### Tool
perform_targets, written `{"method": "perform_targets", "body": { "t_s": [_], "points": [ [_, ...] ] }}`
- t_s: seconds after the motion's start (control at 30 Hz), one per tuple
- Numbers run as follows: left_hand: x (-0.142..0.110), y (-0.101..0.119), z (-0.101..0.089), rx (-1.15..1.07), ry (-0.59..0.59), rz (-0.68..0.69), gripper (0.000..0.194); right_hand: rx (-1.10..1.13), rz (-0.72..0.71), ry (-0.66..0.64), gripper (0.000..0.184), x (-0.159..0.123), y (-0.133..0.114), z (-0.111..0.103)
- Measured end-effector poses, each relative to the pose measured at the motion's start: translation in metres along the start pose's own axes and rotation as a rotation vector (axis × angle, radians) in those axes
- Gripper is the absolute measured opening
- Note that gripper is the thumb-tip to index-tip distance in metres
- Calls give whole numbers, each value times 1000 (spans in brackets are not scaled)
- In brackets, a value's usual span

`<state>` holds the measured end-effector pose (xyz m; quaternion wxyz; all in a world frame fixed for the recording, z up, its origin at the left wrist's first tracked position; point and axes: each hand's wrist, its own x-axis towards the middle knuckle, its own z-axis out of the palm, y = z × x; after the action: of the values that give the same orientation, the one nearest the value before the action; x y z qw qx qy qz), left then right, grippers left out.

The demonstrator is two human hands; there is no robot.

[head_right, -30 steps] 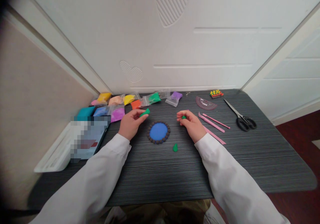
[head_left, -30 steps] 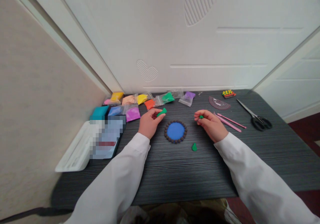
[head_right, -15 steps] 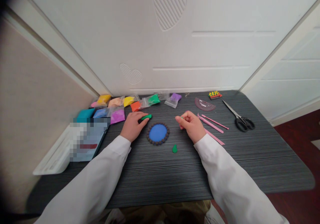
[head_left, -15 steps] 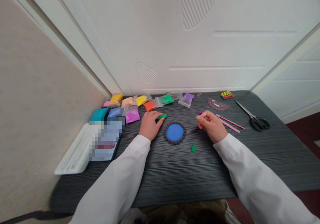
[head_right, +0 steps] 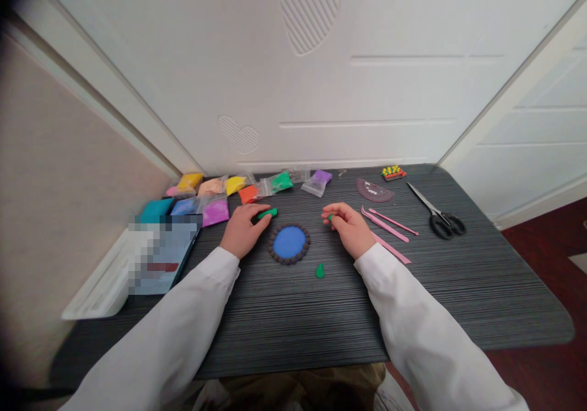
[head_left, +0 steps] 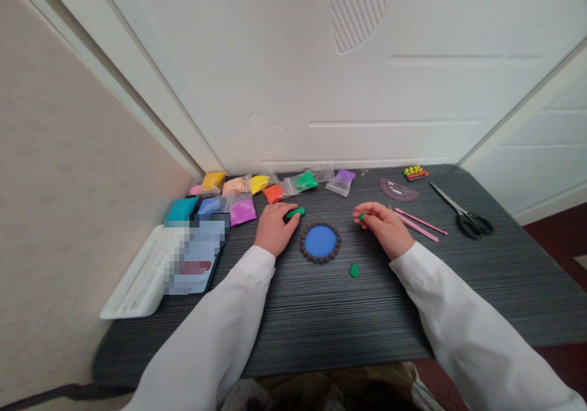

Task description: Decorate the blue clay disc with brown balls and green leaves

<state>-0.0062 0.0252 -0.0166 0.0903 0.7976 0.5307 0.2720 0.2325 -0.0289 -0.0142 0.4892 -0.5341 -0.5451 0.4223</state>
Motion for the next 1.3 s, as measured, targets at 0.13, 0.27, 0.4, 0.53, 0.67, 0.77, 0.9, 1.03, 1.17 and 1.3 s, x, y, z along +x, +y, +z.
{"method": "perform_targets", "body": {
  "t_s": [0.13, 0.27, 0.4, 0.53, 0.67, 0.77, 0.9, 1.03, 1.17, 1.3],
  "points": [
    [0, 0, 0, 0, -2, 6, 27, -207, -54, -43, 26, -4, -2, 2],
    [0, -1, 0, -7, -6, 6, 27, -384, -95, -41, 29, -7, -5, 1],
    [0, -1, 0, -18, -6, -2, 25, -505, -116, -47, 26, -8, -7, -2],
    [0, -1, -1, -21, -14, -1, 25, -565, -154, -105, 24, -8, -7, -4],
    [0, 0, -1, -30, -11, 8, 25, -582, -163, -124, 23, -8, -9, -4],
    [0, 1, -2, -36, -3, -1, 25, -569, -144, -94, 20, -7, -11, -4],
    [0, 0, -2, -36, -2, -9, 26, -534, -105, -40, 21, -7, -13, -6],
    [0, 0, -1, -35, -5, -8, 26, -471, -62, -20, 30, -7, -12, -6],
    [0, 0, -1, -53, -3, -9, 26, -367, -29, -50, 30, -6, -12, -5],
    [0, 0, -1, -91, 9, -35, 26, -173, -66, -12, 29, -4, -12, -5]
  ]
}}
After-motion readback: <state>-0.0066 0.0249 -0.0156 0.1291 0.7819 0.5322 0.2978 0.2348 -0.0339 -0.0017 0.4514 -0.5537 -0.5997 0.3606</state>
